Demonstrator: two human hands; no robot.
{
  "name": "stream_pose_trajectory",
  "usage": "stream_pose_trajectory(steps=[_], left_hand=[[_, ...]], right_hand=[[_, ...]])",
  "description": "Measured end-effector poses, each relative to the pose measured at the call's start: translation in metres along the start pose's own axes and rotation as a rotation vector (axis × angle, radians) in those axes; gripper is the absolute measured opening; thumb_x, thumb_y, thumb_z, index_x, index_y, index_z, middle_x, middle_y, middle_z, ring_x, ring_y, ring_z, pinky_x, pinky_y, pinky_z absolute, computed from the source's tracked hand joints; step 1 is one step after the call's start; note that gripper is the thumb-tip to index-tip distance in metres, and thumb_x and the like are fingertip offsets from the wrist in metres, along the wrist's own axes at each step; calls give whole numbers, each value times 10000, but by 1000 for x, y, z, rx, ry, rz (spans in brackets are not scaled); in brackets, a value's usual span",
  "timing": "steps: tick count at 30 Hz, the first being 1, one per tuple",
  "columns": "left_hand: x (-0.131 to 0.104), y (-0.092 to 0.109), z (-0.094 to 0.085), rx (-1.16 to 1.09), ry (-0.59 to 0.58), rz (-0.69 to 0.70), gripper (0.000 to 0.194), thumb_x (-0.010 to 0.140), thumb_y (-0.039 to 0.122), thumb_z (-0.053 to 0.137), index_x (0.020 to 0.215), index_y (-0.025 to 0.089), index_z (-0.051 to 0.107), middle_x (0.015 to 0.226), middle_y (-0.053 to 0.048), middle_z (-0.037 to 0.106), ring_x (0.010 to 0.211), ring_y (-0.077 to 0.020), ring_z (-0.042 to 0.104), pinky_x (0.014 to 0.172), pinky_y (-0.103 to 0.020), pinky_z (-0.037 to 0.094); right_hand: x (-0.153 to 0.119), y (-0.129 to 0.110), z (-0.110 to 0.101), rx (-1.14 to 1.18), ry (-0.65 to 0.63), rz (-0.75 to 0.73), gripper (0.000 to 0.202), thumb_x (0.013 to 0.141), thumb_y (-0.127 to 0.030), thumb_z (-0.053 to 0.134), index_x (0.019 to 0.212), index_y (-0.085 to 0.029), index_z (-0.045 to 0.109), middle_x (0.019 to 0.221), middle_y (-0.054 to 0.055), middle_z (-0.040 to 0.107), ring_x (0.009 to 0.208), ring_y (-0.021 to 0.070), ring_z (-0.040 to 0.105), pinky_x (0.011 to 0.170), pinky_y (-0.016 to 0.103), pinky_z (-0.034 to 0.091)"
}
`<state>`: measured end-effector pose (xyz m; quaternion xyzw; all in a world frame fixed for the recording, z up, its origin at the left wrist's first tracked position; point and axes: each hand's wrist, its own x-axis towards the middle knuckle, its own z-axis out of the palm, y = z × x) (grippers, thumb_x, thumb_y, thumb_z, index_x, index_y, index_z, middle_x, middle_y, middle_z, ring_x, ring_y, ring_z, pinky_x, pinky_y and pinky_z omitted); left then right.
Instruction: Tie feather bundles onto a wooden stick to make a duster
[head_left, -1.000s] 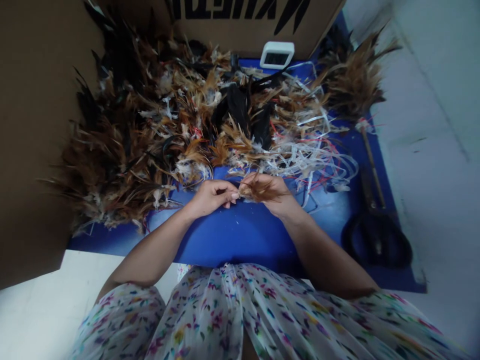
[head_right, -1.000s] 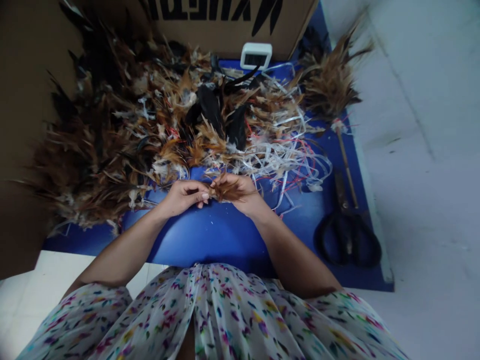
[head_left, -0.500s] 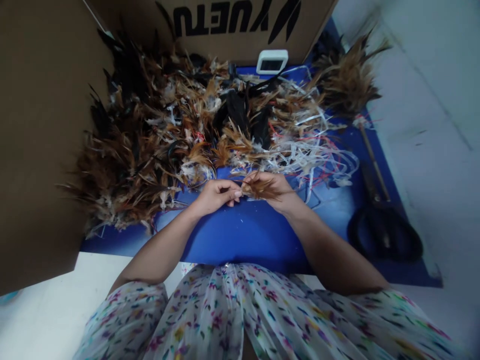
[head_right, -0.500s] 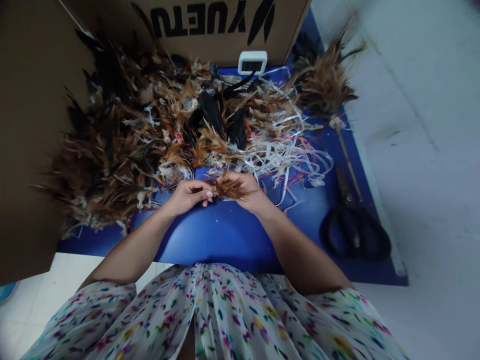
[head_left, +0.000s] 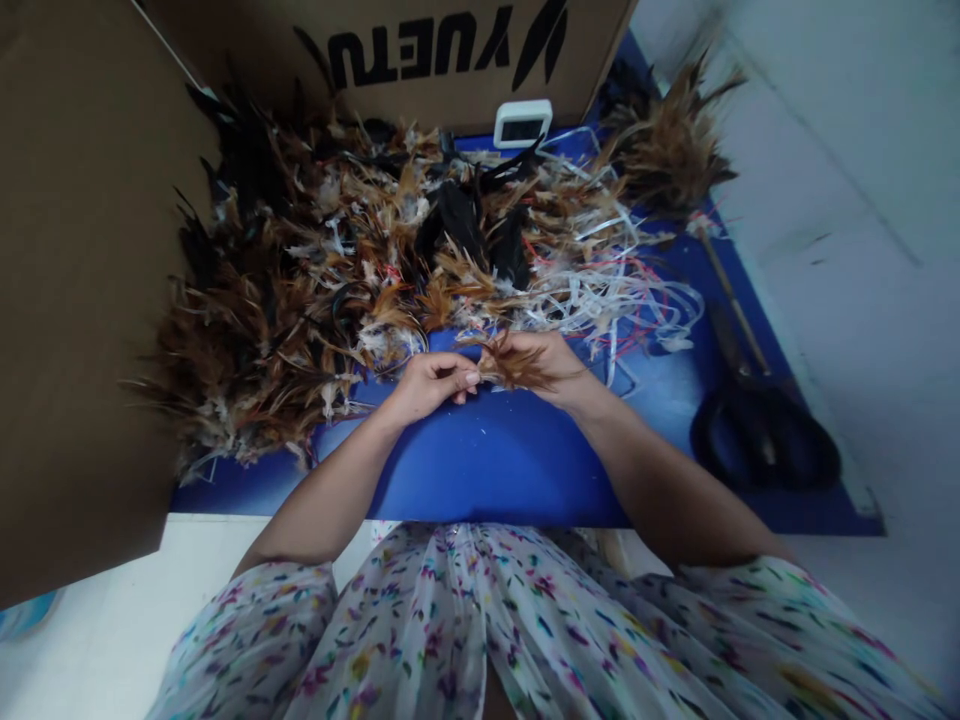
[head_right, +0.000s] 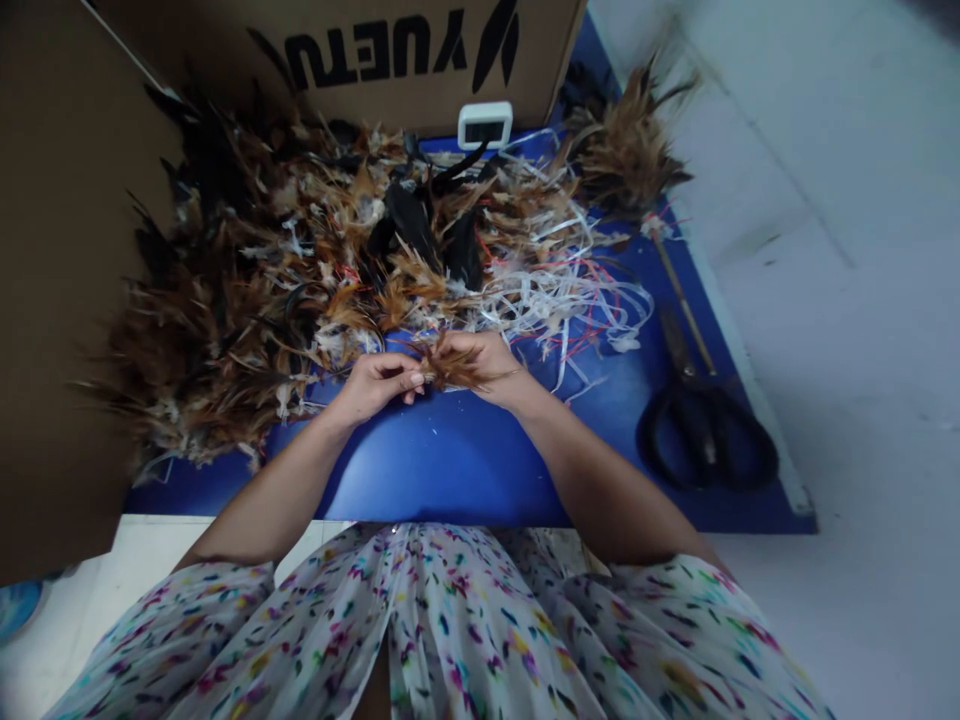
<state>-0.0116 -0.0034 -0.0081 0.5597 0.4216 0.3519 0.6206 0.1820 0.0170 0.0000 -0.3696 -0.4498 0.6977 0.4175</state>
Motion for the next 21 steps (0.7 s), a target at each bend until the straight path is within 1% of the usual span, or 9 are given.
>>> stream_pose_trajectory(steps=[4, 8, 11, 14, 17, 21], left_hand=[[0, -1, -2, -3, -19, 27, 394, 738, 511, 819, 705, 132, 717, 601, -7, 666, 491, -62, 560, 529, -192, 461], [1, -2, -3, 19, -21, 47, 369, 754, 494, 813, 717, 134, 740, 613, -14, 681, 492, -65, 562, 533, -195, 469], [1, -4, -4, 27, -20, 63, 360, 752, 497, 814, 729, 142, 756, 630, -19, 696, 488, -70, 564, 528, -204, 476], [2, -6, -3, 34, -16, 72, 352, 752, 496, 813, 735, 148, 765, 647, -24, 707, 485, -74, 568, 523, -211, 481], [1, -7, -3, 28, 7, 89, 333, 750, 480, 819, 739, 151, 770, 645, -23, 711, 480, -73, 573, 515, -208, 480], [2, -5, -8, -28, 80, 154, 281, 746, 428, 839, 707, 160, 765, 614, -10, 700, 473, -66, 582, 512, -192, 481]], right_hand=[[-1, 1, -5, -104, -58, -117, 199, 546, -286, 899, 627, -195, 741, 722, 19, 683, 645, 142, 617, 549, 264, 503], [1, 3, -7, -133, -72, -157, 295, 591, -412, 909, 644, -178, 737, 705, 24, 686, 648, 144, 625, 576, 272, 508], [1, 1, -6, -155, -90, -166, 364, 607, -499, 892, 635, -177, 726, 694, 26, 697, 641, 151, 637, 585, 286, 519], [-4, -6, -7, -241, -99, -203, 330, 604, -449, 904, 703, -175, 750, 755, 32, 731, 701, 170, 675, 657, 307, 551], [-8, -10, -10, -320, -31, -237, 283, 648, -388, 883, 806, -178, 778, 795, 26, 751, 716, 161, 682, 701, 301, 549], [-6, -11, -17, -389, 158, -264, 215, 738, -358, 803, 839, -171, 767, 795, 27, 745, 690, 150, 654, 660, 284, 518]])
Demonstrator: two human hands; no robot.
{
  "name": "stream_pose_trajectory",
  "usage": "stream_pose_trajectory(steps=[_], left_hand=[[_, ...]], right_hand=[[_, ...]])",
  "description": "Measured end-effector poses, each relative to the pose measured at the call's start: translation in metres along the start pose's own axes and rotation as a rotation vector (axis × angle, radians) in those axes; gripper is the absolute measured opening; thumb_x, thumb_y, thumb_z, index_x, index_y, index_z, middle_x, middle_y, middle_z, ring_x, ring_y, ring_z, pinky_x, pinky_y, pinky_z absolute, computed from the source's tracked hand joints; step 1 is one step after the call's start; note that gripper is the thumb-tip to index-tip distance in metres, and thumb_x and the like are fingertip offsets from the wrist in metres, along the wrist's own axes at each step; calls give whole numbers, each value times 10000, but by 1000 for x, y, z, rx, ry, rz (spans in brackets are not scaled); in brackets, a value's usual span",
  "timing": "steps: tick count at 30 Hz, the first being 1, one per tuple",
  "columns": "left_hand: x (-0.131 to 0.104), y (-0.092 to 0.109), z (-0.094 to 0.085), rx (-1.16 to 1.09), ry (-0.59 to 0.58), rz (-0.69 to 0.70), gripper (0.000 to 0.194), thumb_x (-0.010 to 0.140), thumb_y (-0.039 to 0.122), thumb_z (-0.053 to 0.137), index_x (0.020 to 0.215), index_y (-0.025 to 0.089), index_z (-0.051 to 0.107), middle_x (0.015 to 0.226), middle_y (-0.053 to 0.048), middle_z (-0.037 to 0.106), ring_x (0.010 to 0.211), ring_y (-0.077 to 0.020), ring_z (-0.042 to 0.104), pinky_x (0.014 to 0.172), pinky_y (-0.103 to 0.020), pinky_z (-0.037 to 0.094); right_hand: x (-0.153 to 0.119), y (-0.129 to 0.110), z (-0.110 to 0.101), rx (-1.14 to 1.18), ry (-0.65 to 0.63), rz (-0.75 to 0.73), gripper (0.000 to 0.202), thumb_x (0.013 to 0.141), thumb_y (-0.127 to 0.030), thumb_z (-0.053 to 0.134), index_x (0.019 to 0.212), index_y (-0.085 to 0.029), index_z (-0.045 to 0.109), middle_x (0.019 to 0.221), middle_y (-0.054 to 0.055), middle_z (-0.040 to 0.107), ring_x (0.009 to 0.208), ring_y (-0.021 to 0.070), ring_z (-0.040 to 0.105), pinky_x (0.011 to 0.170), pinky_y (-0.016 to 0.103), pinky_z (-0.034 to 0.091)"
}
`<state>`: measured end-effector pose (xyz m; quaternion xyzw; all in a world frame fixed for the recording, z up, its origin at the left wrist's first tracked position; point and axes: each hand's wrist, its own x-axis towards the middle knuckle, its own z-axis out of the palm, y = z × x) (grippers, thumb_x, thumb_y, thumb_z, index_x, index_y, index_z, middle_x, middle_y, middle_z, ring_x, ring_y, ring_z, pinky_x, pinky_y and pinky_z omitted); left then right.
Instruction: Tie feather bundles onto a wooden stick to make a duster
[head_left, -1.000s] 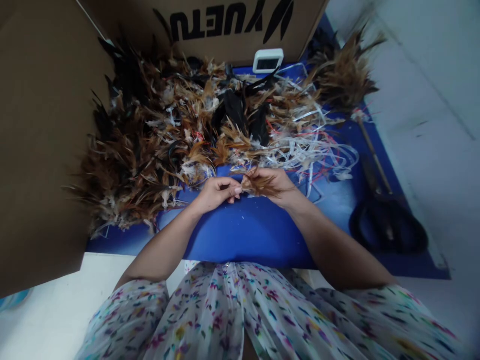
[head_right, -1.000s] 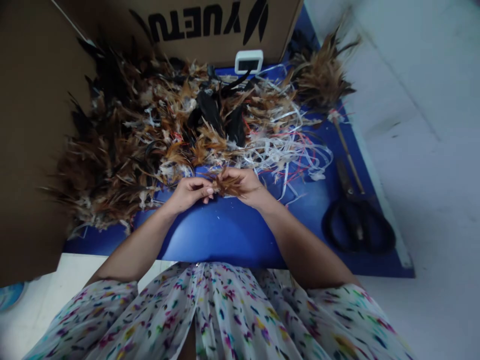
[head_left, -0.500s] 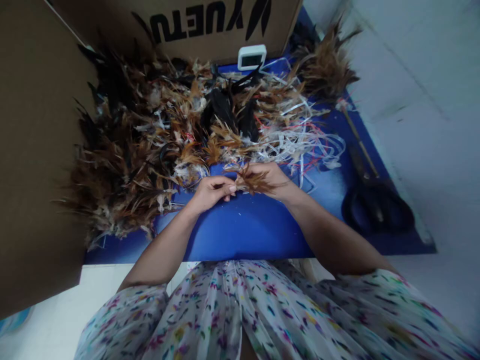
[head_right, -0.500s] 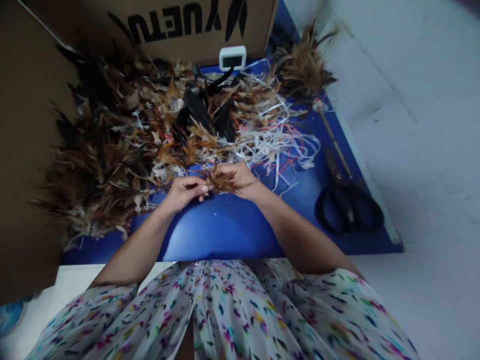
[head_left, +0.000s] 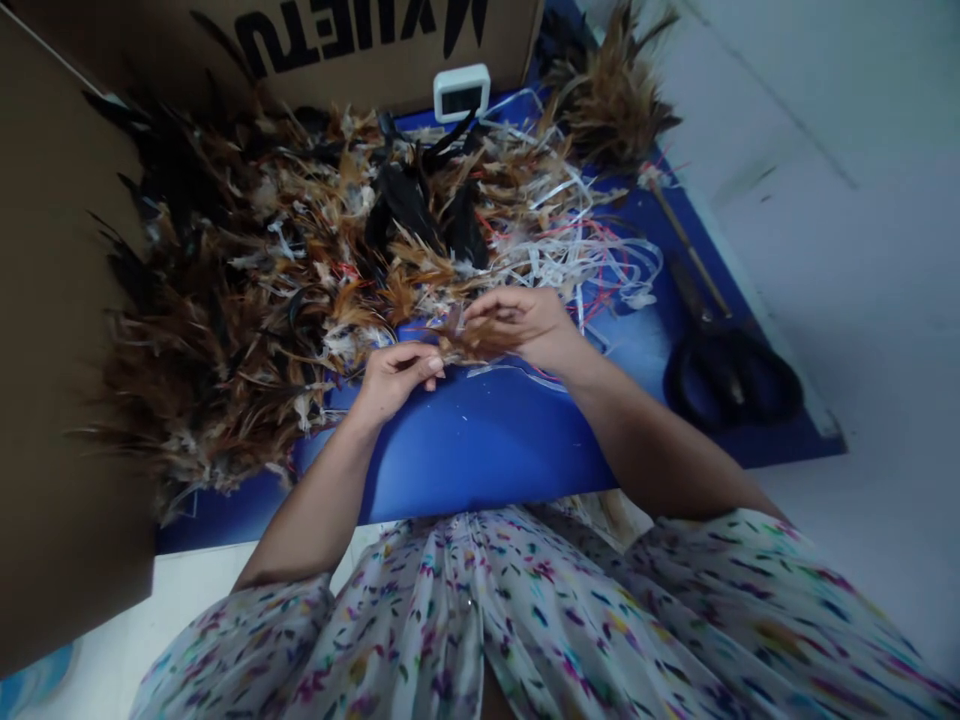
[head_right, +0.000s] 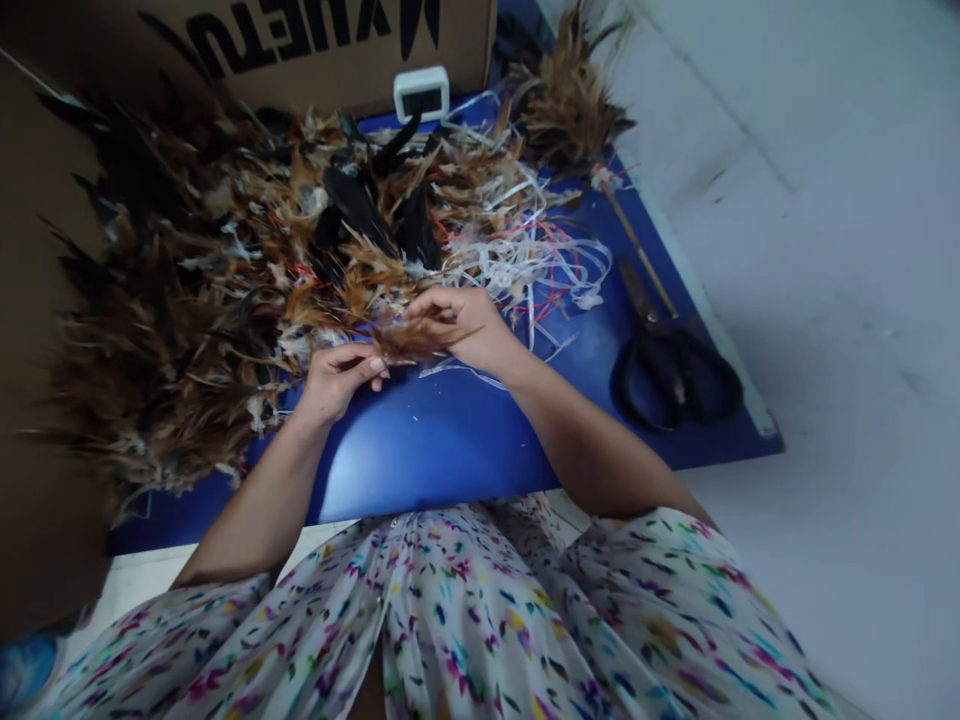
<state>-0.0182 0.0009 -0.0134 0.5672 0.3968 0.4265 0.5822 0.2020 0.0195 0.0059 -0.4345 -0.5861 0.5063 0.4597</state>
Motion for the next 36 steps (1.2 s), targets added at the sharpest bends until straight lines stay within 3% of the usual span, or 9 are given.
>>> stream_pose_trajectory(steps=[4, 9, 15, 20, 30, 36], left_hand=[[5, 4, -10, -141, 173, 53, 312, 670, 438, 892, 661, 168, 736, 594, 1, 690, 461, -68, 584, 470, -180, 469], [12, 12, -20, -283, 344, 81, 393, 545, 435, 956, 670, 169, 696, 570, 24, 661, 435, -63, 558, 422, -169, 451], [12, 14, -20, -305, 371, 67, 411, 516, 442, 964, 667, 175, 691, 569, 29, 665, 428, -61, 555, 420, -173, 454], [12, 13, -19, -304, 338, 89, 369, 561, 433, 949, 651, 171, 704, 580, 17, 677, 429, -58, 562, 425, -167, 453], [11, 10, -18, -296, 311, 60, 376, 578, 424, 943, 677, 157, 696, 592, 15, 675, 439, -57, 570, 429, -165, 459], [9, 12, -14, -359, 281, -10, 413, 566, 429, 948, 677, 148, 666, 582, 27, 639, 448, -51, 552, 440, -164, 459]], right_hand=[[3, 3, -3, -224, 103, -95, 101, 813, -240, 700, 857, -170, 758, 830, 31, 736, 736, 158, 640, 723, 309, 509], [2, 11, -5, -608, 0, -273, 142, 887, -169, 617, 919, -187, 754, 930, 62, 719, 849, 195, 622, 843, 366, 486], [4, 25, 0, -974, -101, -370, 201, 960, -255, 596, 1020, -145, 753, 992, 133, 703, 943, 264, 590, 910, 431, 470], [4, 26, 4, -1140, -139, -360, 262, 995, -215, 515, 928, -141, 757, 889, 119, 693, 895, 260, 597, 867, 411, 477], [4, 22, -4, -794, -63, -354, 202, 961, -159, 497, 890, -153, 686, 894, 107, 680, 875, 217, 618, 869, 379, 500], [3, 12, 0, -319, 37, -119, 87, 850, -256, 653, 890, -192, 696, 847, 24, 707, 734, 148, 618, 738, 328, 512]])
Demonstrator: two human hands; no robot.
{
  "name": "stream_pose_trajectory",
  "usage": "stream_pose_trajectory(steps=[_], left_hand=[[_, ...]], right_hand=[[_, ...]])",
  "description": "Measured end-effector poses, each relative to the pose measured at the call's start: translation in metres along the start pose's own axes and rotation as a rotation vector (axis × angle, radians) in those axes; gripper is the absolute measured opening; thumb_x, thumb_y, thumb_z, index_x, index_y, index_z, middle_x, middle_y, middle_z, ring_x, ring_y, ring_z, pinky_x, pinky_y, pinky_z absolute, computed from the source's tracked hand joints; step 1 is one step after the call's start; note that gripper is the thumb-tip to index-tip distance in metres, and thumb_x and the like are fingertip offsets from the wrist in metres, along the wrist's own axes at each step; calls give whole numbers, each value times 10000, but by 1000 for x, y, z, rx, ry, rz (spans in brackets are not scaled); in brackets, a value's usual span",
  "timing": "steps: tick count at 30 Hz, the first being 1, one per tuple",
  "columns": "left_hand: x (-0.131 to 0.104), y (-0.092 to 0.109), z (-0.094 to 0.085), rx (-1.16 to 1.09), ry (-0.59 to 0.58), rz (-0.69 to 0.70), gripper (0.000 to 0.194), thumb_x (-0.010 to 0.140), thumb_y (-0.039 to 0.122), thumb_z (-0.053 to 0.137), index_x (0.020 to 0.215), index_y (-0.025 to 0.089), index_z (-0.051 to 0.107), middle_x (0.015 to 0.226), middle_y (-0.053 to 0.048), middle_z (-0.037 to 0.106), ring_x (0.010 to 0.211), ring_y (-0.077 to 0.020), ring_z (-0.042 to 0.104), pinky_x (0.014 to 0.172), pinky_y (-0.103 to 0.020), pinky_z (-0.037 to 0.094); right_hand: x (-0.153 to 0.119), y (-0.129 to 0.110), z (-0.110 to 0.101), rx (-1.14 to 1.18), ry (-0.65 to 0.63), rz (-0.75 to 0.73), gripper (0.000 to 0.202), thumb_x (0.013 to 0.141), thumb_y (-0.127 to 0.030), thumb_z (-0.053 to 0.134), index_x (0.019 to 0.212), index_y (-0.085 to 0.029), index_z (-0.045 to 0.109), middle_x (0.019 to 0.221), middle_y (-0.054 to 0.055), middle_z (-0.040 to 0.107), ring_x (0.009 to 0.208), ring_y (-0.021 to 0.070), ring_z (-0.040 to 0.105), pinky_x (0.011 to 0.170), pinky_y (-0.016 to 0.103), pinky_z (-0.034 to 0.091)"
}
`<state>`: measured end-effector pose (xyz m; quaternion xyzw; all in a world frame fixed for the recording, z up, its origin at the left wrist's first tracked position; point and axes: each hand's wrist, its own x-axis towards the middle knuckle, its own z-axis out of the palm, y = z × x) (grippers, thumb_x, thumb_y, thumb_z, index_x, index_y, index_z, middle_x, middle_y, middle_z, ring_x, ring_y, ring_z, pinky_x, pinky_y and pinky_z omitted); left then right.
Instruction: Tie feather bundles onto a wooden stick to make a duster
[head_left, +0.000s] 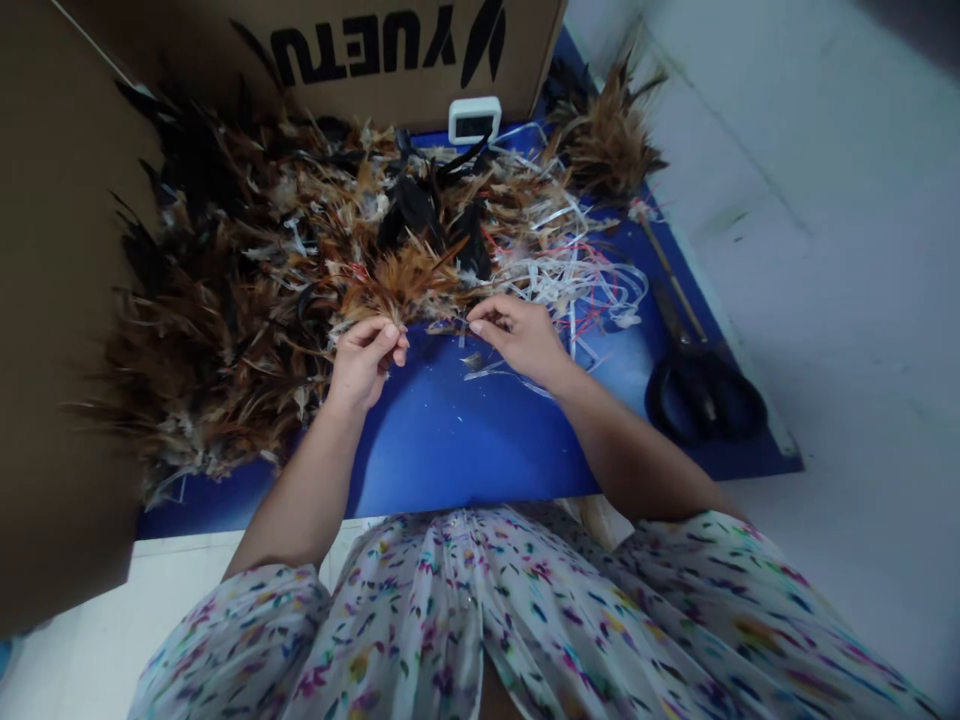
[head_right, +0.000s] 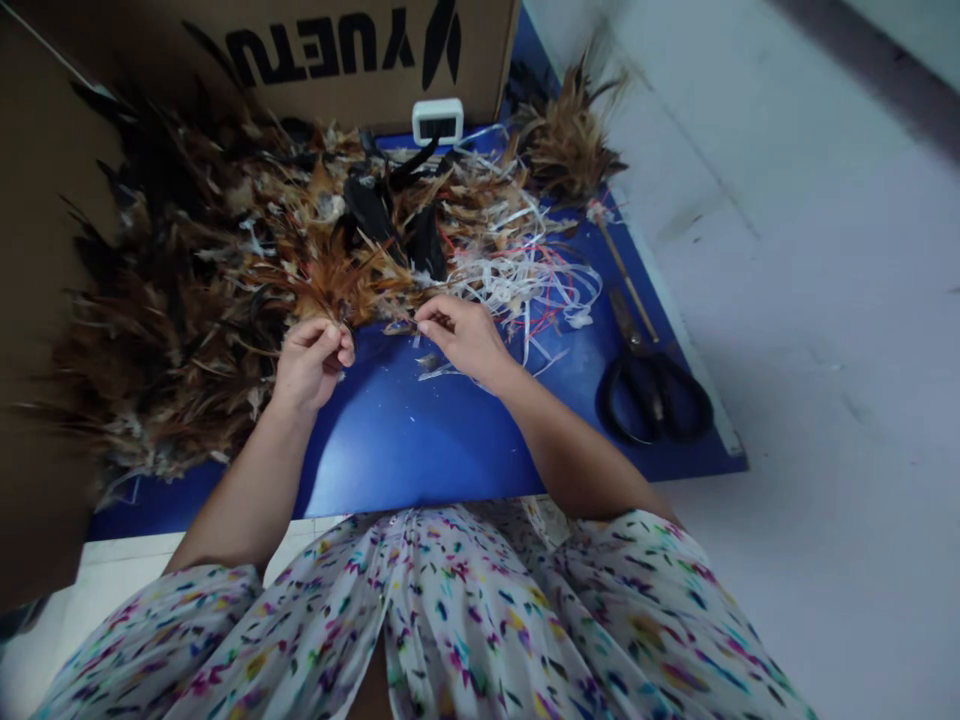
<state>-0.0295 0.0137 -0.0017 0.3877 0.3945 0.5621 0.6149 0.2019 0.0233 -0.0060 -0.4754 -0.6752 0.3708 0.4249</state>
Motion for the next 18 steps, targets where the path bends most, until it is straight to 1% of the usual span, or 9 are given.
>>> stream_pose_trajectory(steps=[3, 5, 8, 10, 13, 16, 18], left_hand=[[-3, -3, 4, -37, -39, -85, 412, 565, 417, 951, 676, 149, 658, 637, 17, 664, 469, -49, 561, 458, -167, 465], [-5, -6, 7, -41, -57, -130, 416, 560, 431, 950, 683, 154, 666, 670, 9, 681, 489, -56, 575, 467, -174, 471], [-7, -9, 9, -41, -69, -165, 414, 550, 454, 949, 693, 166, 688, 655, 8, 679, 501, -68, 584, 479, -182, 475], [-7, -10, 9, -47, -76, -171, 405, 550, 446, 951, 693, 166, 696, 676, 1, 699, 498, -61, 580, 485, -179, 476], [-7, -9, 11, -61, -77, -162, 389, 548, 420, 957, 695, 161, 707, 714, -10, 734, 509, -52, 593, 499, -164, 496], [-7, -8, 13, -65, -70, -151, 381, 546, 406, 961, 695, 155, 715, 696, -9, 739, 530, -55, 624, 520, -152, 526], [-8, -7, 13, -55, -71, -144, 378, 556, 406, 957, 699, 151, 717, 683, -7, 737, 531, -59, 635, 531, -154, 541]], right_hand=[[-2, -7, 3, 263, -9, 105, 211, 776, -364, 752, 880, -188, 698, 820, 11, 702, 720, 132, 619, 720, 311, 528], [-4, -12, 5, 378, -63, 162, 294, 724, -404, 810, 872, -178, 694, 785, 3, 690, 685, 116, 608, 686, 292, 526], [-7, -18, 9, 484, -173, 247, 368, 678, -425, 858, 872, -163, 688, 713, -15, 662, 619, 94, 579, 624, 262, 506], [-8, -19, 12, 520, -218, 277, 381, 665, -420, 869, 871, -158, 685, 682, -27, 646, 598, 85, 567, 608, 251, 497], [-9, -16, 15, 532, -247, 292, 355, 677, -393, 854, 877, -151, 688, 673, -31, 639, 598, 81, 565, 609, 243, 488], [-9, -13, 17, 484, -263, 275, 328, 697, -377, 829, 885, -142, 700, 691, -22, 645, 616, 85, 569, 625, 249, 483], [-10, -12, 18, 419, -259, 240, 325, 716, -398, 810, 892, -142, 715, 707, -13, 655, 627, 91, 569, 632, 256, 477]])
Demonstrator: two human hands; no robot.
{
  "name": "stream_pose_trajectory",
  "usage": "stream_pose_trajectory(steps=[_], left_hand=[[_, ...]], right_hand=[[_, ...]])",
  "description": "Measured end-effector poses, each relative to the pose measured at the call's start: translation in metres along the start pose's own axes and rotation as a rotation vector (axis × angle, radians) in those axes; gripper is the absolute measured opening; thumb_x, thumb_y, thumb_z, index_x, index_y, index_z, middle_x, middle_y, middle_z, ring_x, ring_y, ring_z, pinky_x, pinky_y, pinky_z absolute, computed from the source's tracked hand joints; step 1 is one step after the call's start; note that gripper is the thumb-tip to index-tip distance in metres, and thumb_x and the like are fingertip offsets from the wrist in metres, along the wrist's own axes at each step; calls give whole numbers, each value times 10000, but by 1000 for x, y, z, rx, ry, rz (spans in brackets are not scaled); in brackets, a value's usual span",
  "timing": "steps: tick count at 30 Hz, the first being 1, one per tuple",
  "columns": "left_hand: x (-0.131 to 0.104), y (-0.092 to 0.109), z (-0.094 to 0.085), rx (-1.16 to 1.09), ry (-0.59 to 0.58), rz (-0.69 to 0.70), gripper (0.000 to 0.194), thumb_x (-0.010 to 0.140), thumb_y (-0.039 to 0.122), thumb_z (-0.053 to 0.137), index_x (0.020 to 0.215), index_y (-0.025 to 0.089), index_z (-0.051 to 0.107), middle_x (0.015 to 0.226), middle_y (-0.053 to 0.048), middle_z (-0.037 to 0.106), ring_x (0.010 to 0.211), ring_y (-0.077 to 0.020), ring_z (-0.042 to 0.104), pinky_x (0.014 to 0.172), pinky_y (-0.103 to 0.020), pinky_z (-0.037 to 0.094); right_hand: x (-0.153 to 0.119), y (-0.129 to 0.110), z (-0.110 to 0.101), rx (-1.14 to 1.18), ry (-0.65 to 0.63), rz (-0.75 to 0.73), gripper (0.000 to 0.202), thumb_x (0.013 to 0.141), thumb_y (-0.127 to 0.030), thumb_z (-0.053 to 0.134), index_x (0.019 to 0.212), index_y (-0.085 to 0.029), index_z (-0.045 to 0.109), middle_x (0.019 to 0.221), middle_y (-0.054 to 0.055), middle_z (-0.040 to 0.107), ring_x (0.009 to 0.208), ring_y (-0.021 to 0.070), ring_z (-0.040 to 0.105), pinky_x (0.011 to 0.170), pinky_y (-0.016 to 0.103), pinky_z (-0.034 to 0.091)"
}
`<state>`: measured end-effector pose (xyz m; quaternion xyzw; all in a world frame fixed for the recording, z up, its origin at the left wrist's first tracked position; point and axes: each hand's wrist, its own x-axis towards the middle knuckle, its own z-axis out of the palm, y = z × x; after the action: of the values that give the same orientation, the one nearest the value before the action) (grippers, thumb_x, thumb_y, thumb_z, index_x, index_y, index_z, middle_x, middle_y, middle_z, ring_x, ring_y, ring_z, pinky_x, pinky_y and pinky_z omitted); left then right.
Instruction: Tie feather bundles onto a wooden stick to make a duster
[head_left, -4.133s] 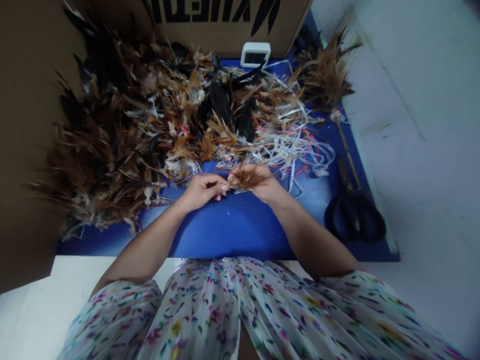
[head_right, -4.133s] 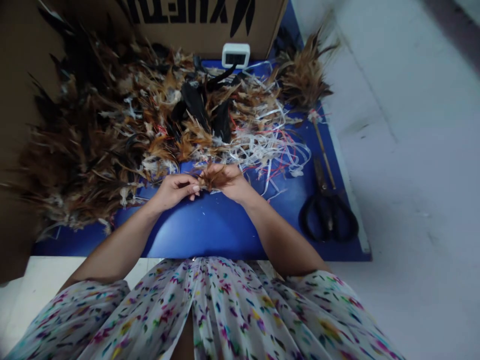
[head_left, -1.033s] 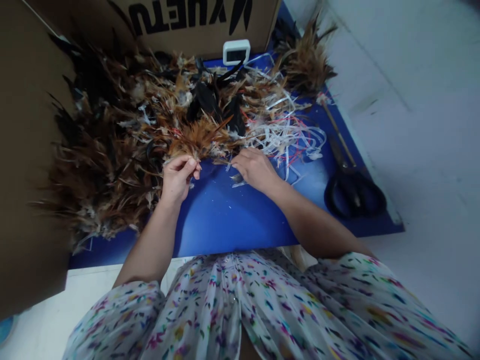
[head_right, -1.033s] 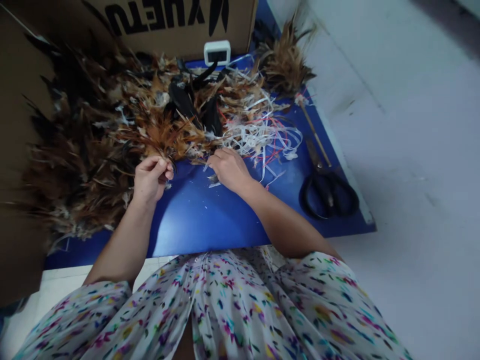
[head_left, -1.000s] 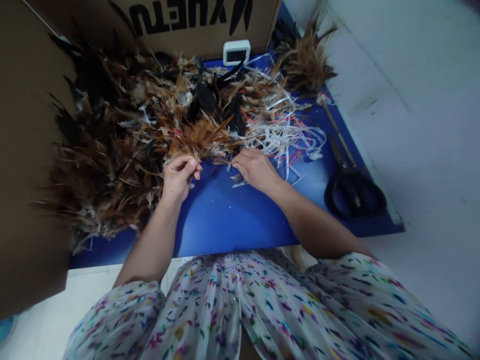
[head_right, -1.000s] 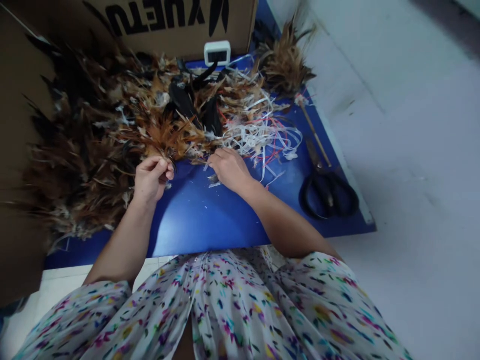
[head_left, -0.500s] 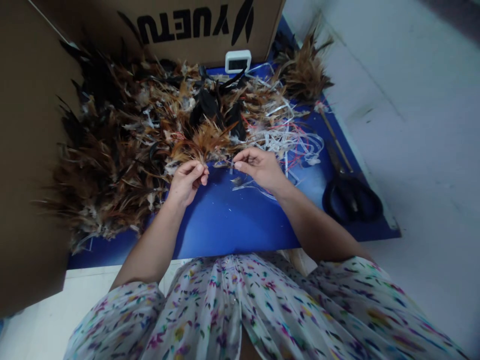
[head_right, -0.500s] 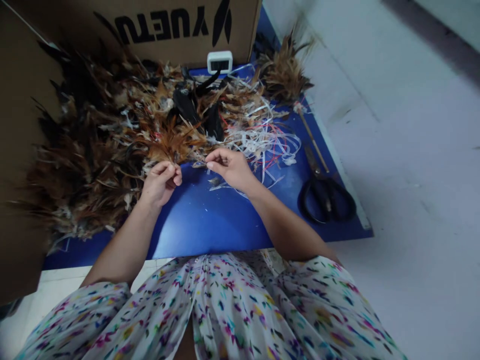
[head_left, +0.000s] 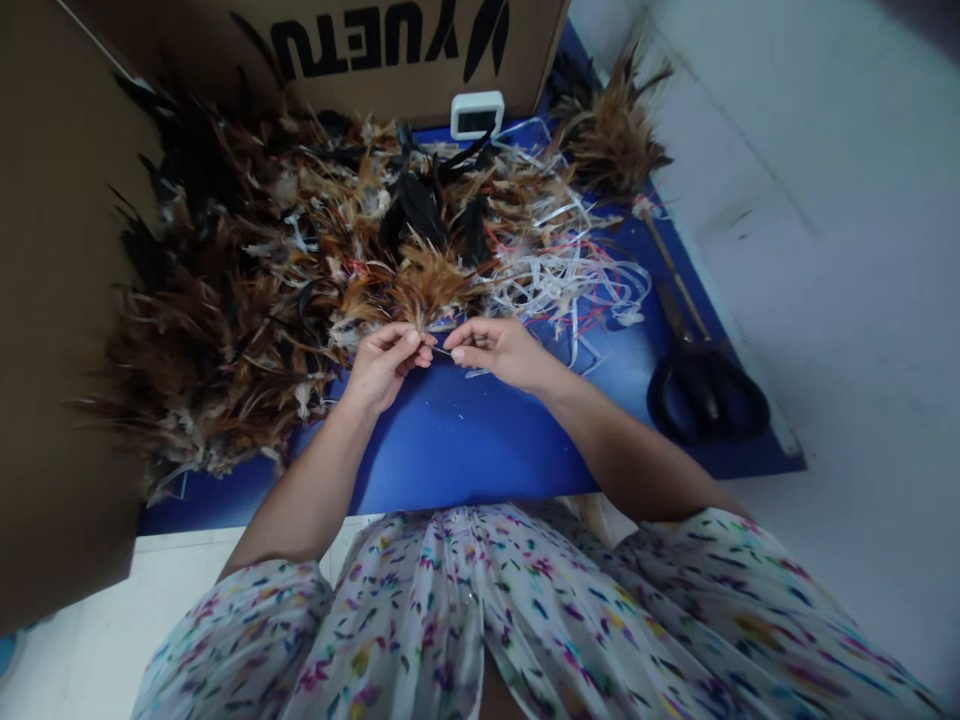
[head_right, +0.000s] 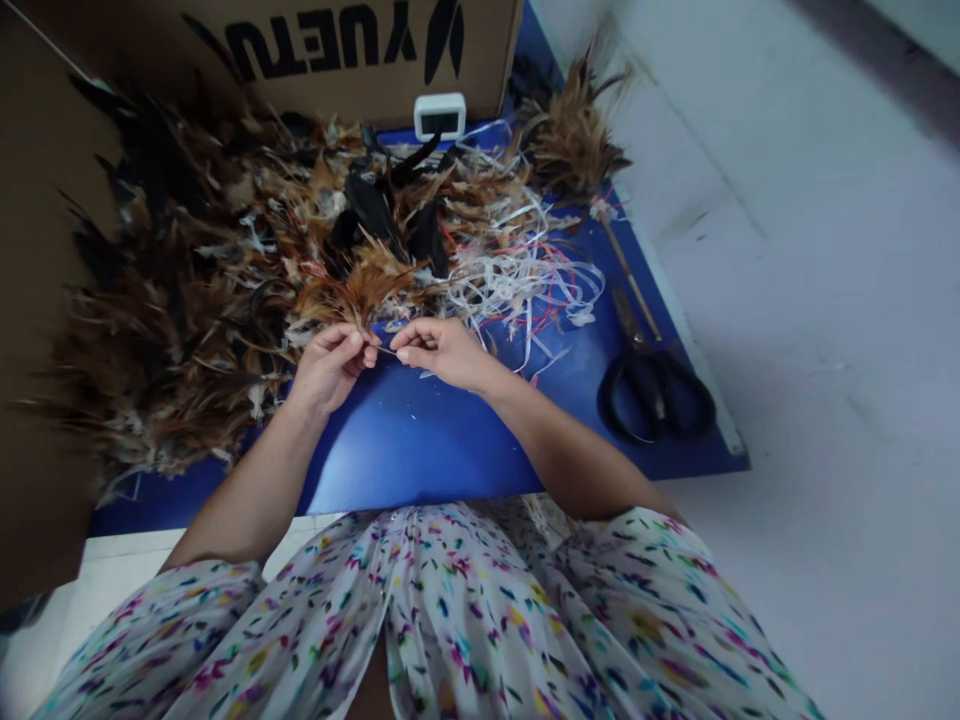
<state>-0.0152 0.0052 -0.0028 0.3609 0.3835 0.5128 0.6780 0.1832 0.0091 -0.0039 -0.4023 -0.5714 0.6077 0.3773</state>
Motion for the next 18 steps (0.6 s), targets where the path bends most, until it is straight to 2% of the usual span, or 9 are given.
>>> stream_pose_trajectory(steps=[4, 12, 16, 18], left_hand=[[-1, -1, 0, 39, -17, 6, 369, 585, 404, 944, 716, 143, 717, 684, -10, 736, 538, -70, 650, 555, -175, 566], [-2, -4, 2, 120, -57, -3, 397, 599, 441, 930, 729, 131, 719, 664, -19, 709, 540, -93, 651, 549, -211, 569], [-2, -5, 0, 117, -49, 48, 372, 605, 436, 927, 702, 150, 710, 663, 13, 674, 533, -94, 651, 512, -207, 542], [-2, -5, -1, 133, -73, 68, 360, 623, 443, 917, 688, 155, 712, 659, 11, 677, 522, -90, 641, 513, -209, 531]], right_hand=[[-1, 1, 3, -169, 16, -98, 303, 775, -434, 757, 890, -153, 748, 758, 11, 703, 647, 110, 580, 641, 270, 463], [-5, 1, 4, -510, 42, -247, 173, 889, -295, 636, 911, -191, 772, 835, 21, 744, 722, 141, 622, 720, 288, 468], [0, 5, -3, -539, 200, -323, 127, 876, -276, 653, 859, -184, 739, 914, 52, 715, 871, 177, 644, 833, 332, 492], [4, 8, -6, -429, 265, -289, 153, 872, -327, 667, 868, -182, 715, 857, 40, 689, 805, 168, 631, 790, 333, 498]])
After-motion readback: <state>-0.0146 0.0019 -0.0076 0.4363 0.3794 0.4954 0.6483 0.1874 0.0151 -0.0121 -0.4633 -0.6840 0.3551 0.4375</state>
